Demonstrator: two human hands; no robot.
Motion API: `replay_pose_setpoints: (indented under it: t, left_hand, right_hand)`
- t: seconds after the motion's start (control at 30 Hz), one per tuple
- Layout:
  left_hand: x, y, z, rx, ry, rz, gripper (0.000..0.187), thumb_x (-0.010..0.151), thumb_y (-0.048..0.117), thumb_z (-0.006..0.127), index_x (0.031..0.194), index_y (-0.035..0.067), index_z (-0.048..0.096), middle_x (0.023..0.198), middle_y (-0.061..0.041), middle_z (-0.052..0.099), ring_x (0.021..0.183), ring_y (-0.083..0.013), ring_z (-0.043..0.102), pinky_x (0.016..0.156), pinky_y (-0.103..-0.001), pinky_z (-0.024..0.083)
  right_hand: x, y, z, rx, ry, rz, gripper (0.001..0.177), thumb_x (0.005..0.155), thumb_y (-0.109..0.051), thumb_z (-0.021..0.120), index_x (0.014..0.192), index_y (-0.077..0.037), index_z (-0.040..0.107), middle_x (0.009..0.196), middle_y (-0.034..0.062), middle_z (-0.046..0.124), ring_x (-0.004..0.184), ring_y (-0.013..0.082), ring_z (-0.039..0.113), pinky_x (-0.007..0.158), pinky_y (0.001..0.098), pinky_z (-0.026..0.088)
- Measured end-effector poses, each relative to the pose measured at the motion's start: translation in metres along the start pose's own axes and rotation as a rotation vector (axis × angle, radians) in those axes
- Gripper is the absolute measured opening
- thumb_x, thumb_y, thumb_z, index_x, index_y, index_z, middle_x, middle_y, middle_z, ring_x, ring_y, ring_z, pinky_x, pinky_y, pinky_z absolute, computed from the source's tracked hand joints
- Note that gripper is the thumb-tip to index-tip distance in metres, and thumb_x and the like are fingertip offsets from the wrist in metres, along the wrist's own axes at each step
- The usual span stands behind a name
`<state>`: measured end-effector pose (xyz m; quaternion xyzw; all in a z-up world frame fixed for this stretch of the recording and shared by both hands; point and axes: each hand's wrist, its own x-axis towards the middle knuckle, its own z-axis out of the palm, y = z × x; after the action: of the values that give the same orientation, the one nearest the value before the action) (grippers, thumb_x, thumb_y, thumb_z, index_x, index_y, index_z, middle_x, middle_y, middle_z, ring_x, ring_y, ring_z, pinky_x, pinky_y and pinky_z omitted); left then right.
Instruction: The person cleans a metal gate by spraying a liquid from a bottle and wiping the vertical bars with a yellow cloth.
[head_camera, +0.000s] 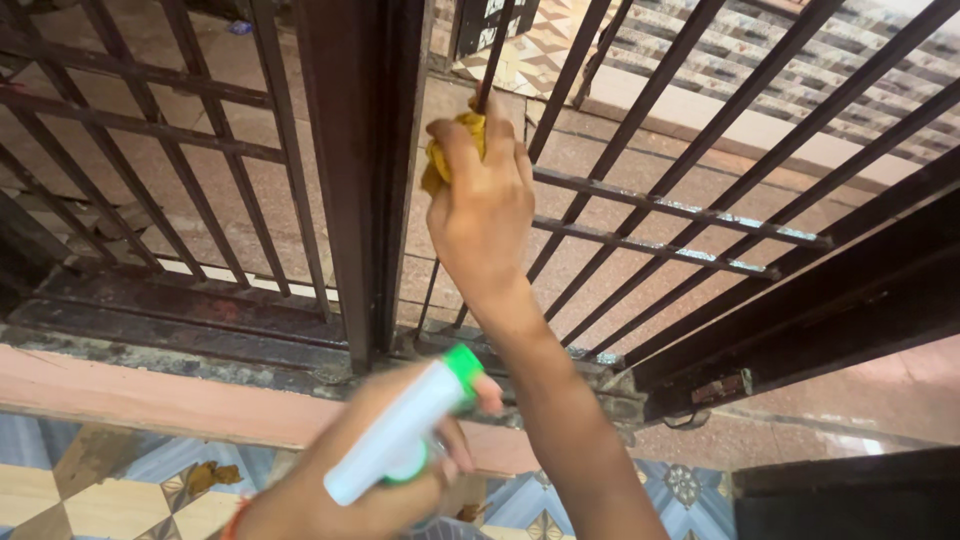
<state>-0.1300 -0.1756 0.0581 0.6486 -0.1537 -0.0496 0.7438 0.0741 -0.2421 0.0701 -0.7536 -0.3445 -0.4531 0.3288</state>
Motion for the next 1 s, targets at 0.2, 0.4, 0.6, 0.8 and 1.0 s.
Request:
replay_pose_setpoints:
  t: [0.2,0.4,0.6,0.8,1.0]
  left_hand:
    - [0.03,0.006,0.008,0.161,0.081,0.166,0.044,0.074,0.0,0.061,0.118,0.0,0.062,0.104,-0.006,0.069,0.078,-0.0109,0.071,0.073,-0.026,0.059]
    - [0.037,0.01,0.013,0.196,0.11,0.22,0.039,0.074,-0.001,0.059,0.113,0.001,0.064,0.095,-0.006,0.07,0.082,-0.0112,0.074,0.072,-0.027,0.061]
    - [0.036,0.006,0.019,0.392,0.079,0.244,0.047,0.071,0.001,0.064,0.118,0.002,0.064,0.101,-0.006,0.069,0.087,-0.0145,0.072,0.075,-0.028,0.059]
    - [0.03,-0.01,0.0,0.257,0.178,0.199,0.046,0.075,0.0,0.061,0.121,0.002,0.059,0.1,-0.006,0.069,0.086,-0.0129,0.076,0.076,-0.029,0.06]
    - [0.027,-0.051,0.004,0.432,0.087,0.074,0.031,0.079,0.002,0.07,0.11,0.002,0.067,0.096,-0.009,0.07,0.089,-0.017,0.072,0.073,-0.032,0.057]
  right_hand:
    - [-0.006,0.007,-0.007,-0.076,-0.077,-0.077,0.031,0.092,-0.004,0.064,0.121,-0.011,0.068,0.148,0.0304,0.048,0.128,0.0525,0.056,0.112,0.0536,0.048]
    - [-0.01,0.008,0.001,-0.037,-0.138,0.033,0.023,0.096,-0.008,0.063,0.117,-0.011,0.072,0.15,0.0313,0.046,0.131,0.053,0.054,0.111,0.0539,0.045]
    - [-0.053,0.015,0.011,0.057,0.05,-0.129,0.014,0.104,-0.007,0.058,0.113,-0.008,0.069,0.156,0.0321,0.042,0.135,0.0445,0.058,0.113,0.0479,0.053]
    - [-0.209,0.009,-0.021,0.478,-0.415,0.291,0.04,0.088,-0.012,0.068,0.126,-0.002,0.06,0.123,0.0227,0.065,0.11,0.0393,0.067,0.09,0.0448,0.057]
    - [-0.359,0.03,-0.048,0.495,-0.504,0.586,0.044,0.091,0.004,0.052,0.134,-0.003,0.059,0.135,0.0192,0.064,0.123,0.0353,0.066,0.099,0.0408,0.055]
